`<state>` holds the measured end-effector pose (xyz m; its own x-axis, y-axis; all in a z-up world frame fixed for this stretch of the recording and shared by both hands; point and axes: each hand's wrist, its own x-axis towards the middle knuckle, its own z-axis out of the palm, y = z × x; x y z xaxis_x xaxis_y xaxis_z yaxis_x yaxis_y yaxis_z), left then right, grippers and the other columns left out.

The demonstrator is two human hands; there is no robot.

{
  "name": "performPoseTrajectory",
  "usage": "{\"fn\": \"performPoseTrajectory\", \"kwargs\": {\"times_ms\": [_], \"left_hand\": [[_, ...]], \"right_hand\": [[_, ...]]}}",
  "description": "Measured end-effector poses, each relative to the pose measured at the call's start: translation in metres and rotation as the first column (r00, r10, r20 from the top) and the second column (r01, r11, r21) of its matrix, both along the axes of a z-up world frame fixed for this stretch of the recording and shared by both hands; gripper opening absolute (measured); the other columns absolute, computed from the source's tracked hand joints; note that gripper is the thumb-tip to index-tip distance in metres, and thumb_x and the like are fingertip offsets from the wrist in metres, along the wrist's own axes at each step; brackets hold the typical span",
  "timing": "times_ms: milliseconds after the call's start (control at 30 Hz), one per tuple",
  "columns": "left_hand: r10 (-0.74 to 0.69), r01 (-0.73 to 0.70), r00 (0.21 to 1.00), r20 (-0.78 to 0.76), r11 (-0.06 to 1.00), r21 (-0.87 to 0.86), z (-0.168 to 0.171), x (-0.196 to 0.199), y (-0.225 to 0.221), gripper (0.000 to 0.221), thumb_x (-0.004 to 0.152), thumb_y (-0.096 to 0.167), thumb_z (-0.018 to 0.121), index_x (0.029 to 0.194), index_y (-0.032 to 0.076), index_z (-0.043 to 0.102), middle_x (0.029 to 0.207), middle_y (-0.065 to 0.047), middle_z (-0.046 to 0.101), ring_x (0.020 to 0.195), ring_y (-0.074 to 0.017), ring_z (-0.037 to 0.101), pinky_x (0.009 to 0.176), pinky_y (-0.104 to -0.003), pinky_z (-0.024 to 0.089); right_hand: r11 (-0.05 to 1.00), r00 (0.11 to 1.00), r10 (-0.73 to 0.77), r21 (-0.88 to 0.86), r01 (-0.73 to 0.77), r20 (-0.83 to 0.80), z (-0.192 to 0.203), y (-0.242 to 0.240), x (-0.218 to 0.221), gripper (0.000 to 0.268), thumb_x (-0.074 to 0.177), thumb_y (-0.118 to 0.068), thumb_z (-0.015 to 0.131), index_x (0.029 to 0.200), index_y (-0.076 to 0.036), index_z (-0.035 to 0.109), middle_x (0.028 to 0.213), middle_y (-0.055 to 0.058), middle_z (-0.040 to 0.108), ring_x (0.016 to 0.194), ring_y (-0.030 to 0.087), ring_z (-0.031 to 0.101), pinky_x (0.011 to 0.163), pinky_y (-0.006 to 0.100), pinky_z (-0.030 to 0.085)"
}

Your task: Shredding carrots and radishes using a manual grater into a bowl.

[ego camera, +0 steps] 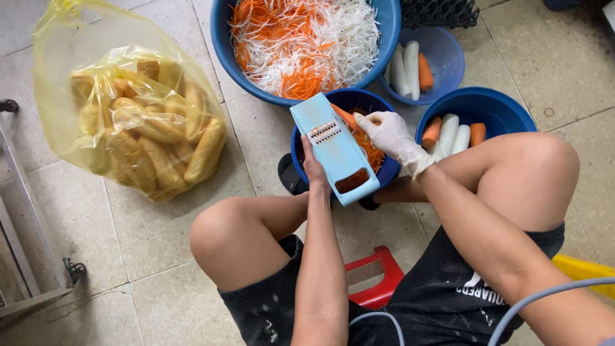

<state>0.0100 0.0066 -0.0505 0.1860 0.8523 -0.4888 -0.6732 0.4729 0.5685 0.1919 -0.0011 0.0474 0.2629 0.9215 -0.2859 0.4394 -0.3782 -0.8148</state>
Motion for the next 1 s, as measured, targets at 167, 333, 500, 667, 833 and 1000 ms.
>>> {"fn": "performPoseTrajectory", "kwargs": {"times_ms": [167, 333, 500, 667, 833, 1000], "left_hand": [[0.014, -0.02, 0.993, -0.118, 0.999, -0.046, -0.02, 0.008, 0.005, 0.074, 0.098, 0.064, 0.047, 0.136, 0.003, 0.064, 0.123, -0.011, 0.073, 0.106, -0.0228, 0.071, 0.095, -0.037, 0.056], [0.026, -0.035, 0.988, -0.15, 0.998, -0.058, -0.029, 0.012, 0.005, 0.073, 0.096, 0.065, 0.052, 0.13, 0.003, 0.07, 0.119, -0.007, 0.075, 0.102, -0.0169, 0.071, 0.092, -0.031, 0.055], [-0.023, 0.007, 0.985, -0.17, 0.995, -0.096, -0.034, 0.013, 0.006, 0.073, 0.097, 0.067, 0.05, 0.125, 0.003, 0.074, 0.107, -0.006, 0.076, 0.093, -0.0172, 0.07, 0.086, -0.032, 0.054], [-0.053, 0.043, 0.99, -0.133, 0.996, -0.077, -0.036, 0.014, 0.008, 0.074, 0.095, 0.068, 0.049, 0.125, 0.004, 0.073, 0.11, -0.006, 0.077, 0.097, -0.0169, 0.072, 0.089, -0.031, 0.055], [-0.056, 0.049, 0.996, -0.072, 0.994, -0.094, -0.023, 0.014, 0.006, 0.076, 0.096, 0.067, 0.049, 0.125, 0.002, 0.073, 0.111, -0.01, 0.076, 0.097, -0.0219, 0.071, 0.087, -0.037, 0.056], [-0.037, 0.027, 0.99, -0.136, 0.997, -0.076, -0.031, 0.014, 0.009, 0.073, 0.095, 0.066, 0.051, 0.127, 0.004, 0.072, 0.12, -0.008, 0.076, 0.106, -0.0186, 0.071, 0.095, -0.032, 0.053]], "right_hand": [[0.921, 0.81, 0.108, 0.248, -0.3, 0.577, -0.01, -0.015, -0.021, 0.043, 0.088, -0.052, 0.076, 0.095, -0.01, 0.08, 0.084, 0.013, 0.073, 0.075, 0.032, 0.071, 0.069, 0.043, 0.055], [0.896, 0.642, 0.199, 0.129, -0.426, 0.74, 0.026, -0.001, -0.059, 0.048, 0.074, -0.049, 0.079, 0.106, -0.014, 0.08, 0.086, 0.017, 0.075, 0.08, 0.04, 0.071, 0.07, 0.05, 0.056], [0.885, 0.619, 0.455, -0.246, -0.396, 0.64, 0.035, 0.024, -0.068, 0.038, 0.087, -0.044, 0.07, 0.11, -0.015, 0.076, 0.09, 0.021, 0.075, 0.084, 0.041, 0.073, 0.077, 0.052, 0.057], [0.924, 0.728, 0.326, -0.04, -0.38, 0.603, 0.035, 0.023, -0.057, 0.053, 0.08, -0.034, 0.071, 0.125, -0.007, 0.066, 0.089, 0.025, 0.074, 0.08, 0.043, 0.072, 0.075, 0.052, 0.057], [0.992, 0.994, 0.092, 0.09, -0.086, -0.066, 0.043, 0.004, -0.052, 0.036, 0.089, -0.028, 0.069, 0.112, -0.002, 0.073, 0.098, 0.021, 0.078, 0.08, 0.024, 0.077, 0.072, 0.037, 0.062], [0.97, 0.939, 0.113, 0.17, -0.175, 0.326, 0.042, -0.037, -0.05, 0.034, 0.086, -0.032, 0.081, 0.111, -0.01, 0.08, 0.095, 0.014, 0.081, 0.079, 0.019, 0.079, 0.075, 0.032, 0.06]]}}
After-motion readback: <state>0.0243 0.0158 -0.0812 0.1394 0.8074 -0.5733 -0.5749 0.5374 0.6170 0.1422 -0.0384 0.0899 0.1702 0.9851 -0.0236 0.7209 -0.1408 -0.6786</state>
